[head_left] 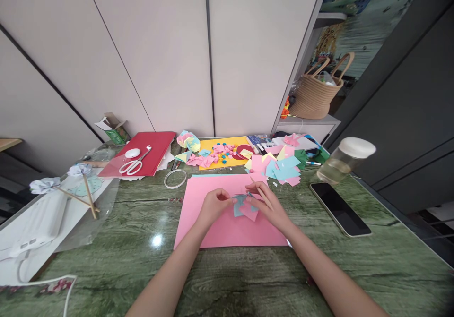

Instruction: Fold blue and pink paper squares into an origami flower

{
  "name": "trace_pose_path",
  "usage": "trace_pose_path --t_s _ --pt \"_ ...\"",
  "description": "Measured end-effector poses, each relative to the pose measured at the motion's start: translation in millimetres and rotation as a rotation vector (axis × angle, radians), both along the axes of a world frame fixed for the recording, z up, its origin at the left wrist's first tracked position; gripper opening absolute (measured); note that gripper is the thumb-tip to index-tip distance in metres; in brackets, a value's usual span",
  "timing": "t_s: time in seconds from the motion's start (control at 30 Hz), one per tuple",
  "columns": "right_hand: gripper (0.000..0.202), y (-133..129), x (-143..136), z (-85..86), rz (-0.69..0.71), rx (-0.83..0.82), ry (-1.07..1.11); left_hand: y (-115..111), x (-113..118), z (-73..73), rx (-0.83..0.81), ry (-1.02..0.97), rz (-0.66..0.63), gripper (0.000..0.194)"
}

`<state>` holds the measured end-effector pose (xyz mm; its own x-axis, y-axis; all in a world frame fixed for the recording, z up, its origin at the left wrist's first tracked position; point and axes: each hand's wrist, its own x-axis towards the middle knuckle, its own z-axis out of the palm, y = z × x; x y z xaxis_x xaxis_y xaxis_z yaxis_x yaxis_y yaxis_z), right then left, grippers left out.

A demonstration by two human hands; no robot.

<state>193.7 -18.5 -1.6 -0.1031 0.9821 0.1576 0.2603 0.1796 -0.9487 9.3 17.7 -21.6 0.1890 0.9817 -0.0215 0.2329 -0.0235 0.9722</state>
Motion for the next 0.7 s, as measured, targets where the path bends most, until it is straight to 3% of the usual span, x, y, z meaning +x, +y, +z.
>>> trace_pose_path --t_s 0.7 --pt "0.024 -0.9 -0.7 0.8 0.006 -0.015 0.003 0.2 1.3 -2.0 0.119 0.089 0.087 0.014"
